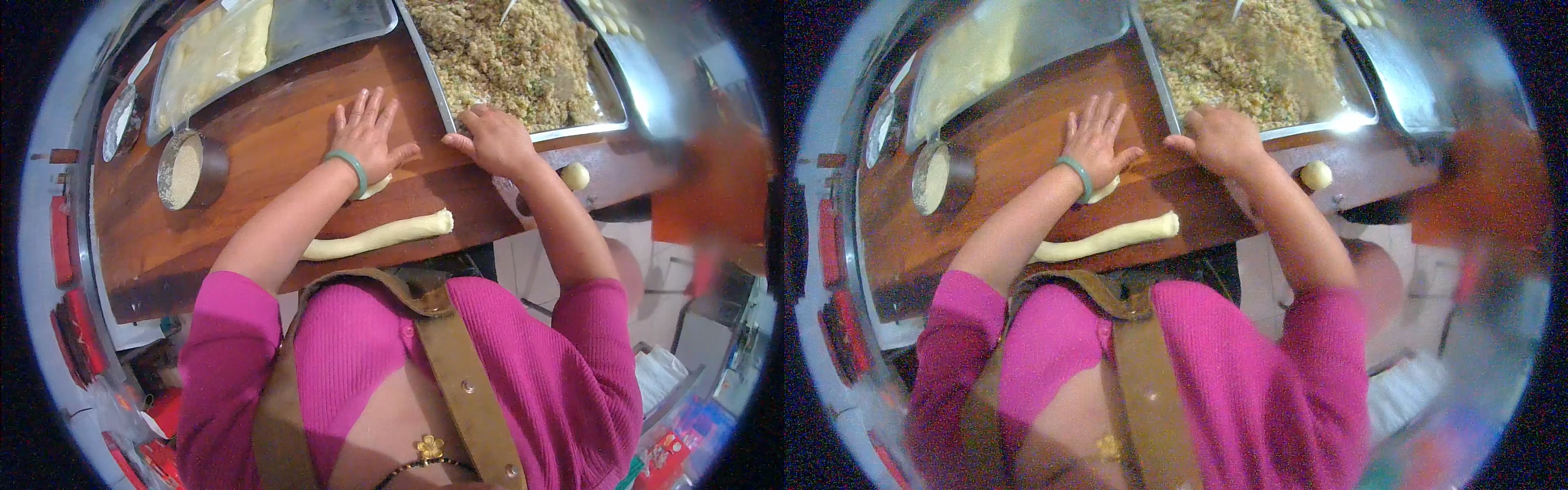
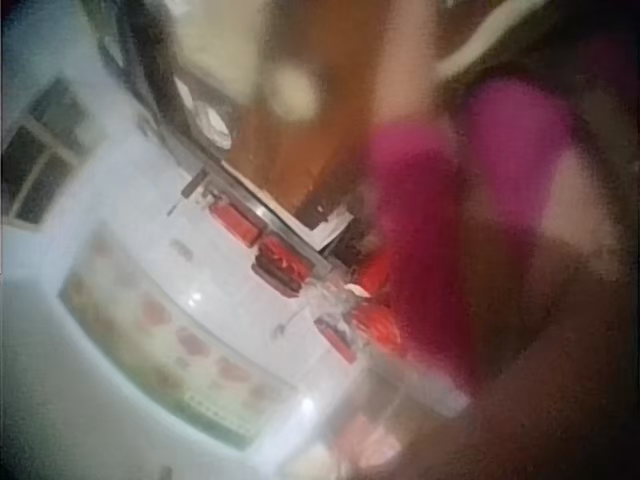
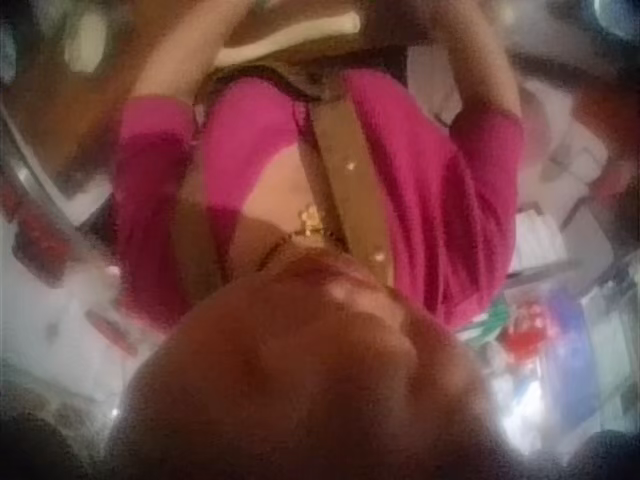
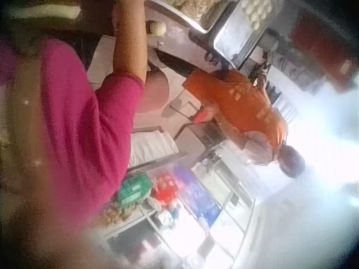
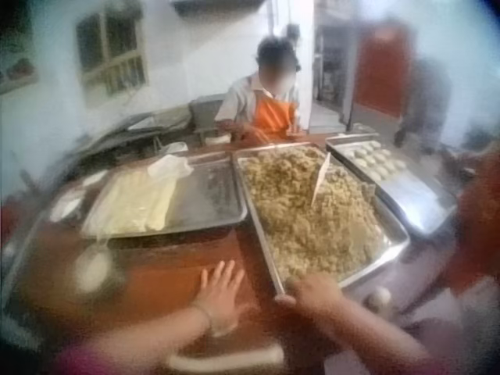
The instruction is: The person prepares filled dough balls by tearing small portions of dough from a long roll, flattening them by hand, adding a savory filling from a large tray, and pinching the dough to seal it before placing the finished balls onto a tray coated in sesame seeds.
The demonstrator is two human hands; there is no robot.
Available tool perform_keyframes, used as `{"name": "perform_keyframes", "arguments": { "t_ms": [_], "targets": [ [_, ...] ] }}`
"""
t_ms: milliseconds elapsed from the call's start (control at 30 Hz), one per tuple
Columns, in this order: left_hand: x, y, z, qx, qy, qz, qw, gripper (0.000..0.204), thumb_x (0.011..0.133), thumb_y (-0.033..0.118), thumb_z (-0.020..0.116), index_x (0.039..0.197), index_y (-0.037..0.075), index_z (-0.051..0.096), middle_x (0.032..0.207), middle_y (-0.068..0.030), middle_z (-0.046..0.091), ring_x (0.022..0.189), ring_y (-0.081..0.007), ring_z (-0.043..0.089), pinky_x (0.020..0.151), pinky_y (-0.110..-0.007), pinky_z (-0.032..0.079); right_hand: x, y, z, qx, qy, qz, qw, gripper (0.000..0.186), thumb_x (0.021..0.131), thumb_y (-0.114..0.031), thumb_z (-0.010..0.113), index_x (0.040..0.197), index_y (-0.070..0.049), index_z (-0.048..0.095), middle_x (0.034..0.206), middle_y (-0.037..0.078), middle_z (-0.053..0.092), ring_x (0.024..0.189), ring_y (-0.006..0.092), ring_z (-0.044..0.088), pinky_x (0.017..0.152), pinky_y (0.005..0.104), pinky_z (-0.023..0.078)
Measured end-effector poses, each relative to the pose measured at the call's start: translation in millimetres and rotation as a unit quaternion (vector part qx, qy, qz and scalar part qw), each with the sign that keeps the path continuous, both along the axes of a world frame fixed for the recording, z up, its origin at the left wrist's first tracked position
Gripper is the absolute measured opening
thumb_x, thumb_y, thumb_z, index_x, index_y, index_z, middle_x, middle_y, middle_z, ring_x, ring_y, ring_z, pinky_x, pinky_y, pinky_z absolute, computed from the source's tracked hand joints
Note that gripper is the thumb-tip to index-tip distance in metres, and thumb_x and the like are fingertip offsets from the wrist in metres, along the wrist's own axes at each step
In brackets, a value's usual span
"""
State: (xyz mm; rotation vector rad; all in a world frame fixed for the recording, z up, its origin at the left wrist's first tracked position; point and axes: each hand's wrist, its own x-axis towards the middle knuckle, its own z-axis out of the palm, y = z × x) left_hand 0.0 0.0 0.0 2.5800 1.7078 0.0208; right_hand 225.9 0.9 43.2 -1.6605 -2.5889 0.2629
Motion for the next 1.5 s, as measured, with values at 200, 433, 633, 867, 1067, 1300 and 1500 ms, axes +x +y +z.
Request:
{"name": "perform_keyframes", "arguments": {
  "t_ms": [200,433,633,867,1067,1300,1500],
  "targets": [
    [8,10,15,0.03,0.057,0.006,0.998,0.077,0.079,0.063,0.035,0.135,0.013,0.025,0.143,-0.0147,0.011,0.132,-0.0321,0.006,0.103,-0.054,0.006,9,25,4,-0.077,0.016,0.063,0.995,0.054,0.082,-0.056,0.039,0.085,-0.006,0.059,0.09,0.017,0.06,0.084,0.0359,0.057,0.072,0.0445,0.044],
    [-11,-17,4,0.026,-0.124,-0.067,0.99,0.069,0.086,0.052,0.035,0.134,0.003,0.024,0.141,-0.0202,0.009,0.13,-0.0369,0.011,0.104,-0.048,0.015,25,51,-13,-0.063,0.166,-0.059,0.982,0.04,0.085,-0.038,0.043,0.088,-0.002,0.058,0.083,0.021,0.06,0.079,0.0361,0.058,0.073,0.0411,0.044],
    [-27,-45,34,-0.074,-0.034,0.004,0.997,0.043,0.081,0.02,0.052,0.113,-0.007,0.044,0.117,-0.0234,0.044,0.111,-0.0345,0.041,0.092,-0.041,0.034,34,49,-22,-0.033,0.282,-0.103,0.953,0.026,0.082,-0.026,0.055,0.097,-0.005,0.06,0.086,0.019,0.061,0.076,0.0296,0.06,0.07,0.0355,0.045],
    [-43,-10,46,0.007,-0.229,0.073,0.971,0.02,0.075,0.014,0.055,0.088,-0.002,0.055,0.087,-0.0199,0.054,0.083,-0.0359,0.051,0.074,-0.04,0.042,36,44,-20,0.064,0.279,-0.108,0.952,0.02,0.079,-0.022,0.061,0.092,-0.008,0.065,0.085,0.011,0.064,0.078,0.0208,0.061,0.072,0.0293,0.046],
    [27,16,-11,0.085,-0.349,-0.015,0.933,0.014,0.077,0.013,0.05,0.084,0.002,0.054,0.086,-0.021,0.054,0.078,-0.0384,0.051,0.073,-0.044,0.043,36,49,-15,0.02,0.259,-0.216,0.941,0.047,0.072,-0.048,0.061,0.088,-0.004,0.064,0.085,0.014,0.063,0.078,0.0271,0.059,0.072,0.0348,0.045],
    [60,-31,38,-0.083,-0.335,-0.113,0.932,0.019,0.072,0.006,0.052,0.091,-0.001,0.051,0.089,-0.0174,0.055,0.076,-0.0339,0.055,0.069,-0.041,0.046,45,51,-28,0.133,0.347,-0.154,0.915,0.039,0.074,-0.032,0.066,0.1,-0.004,0.057,0.087,0.009,0.061,0.067,0.0169,0.058,0.061,0.0306,0.046],
    [52,-23,58,-0.459,-0.797,0.109,0.377,0.021,0.083,0.009,0.051,0.103,0.001,0.05,0.102,-0.011,0.057,0.094,-0.0223,0.057,0.082,-0.036,0.047,53,64,-19,-0.194,0.82,-0.25,0.477,0.026,0.085,-0.025,0.053,0.105,-0.009,0.049,0.092,0.01,0.055,0.074,0.0222,0.054,0.066,0.0413,0.046]
  ]
}}
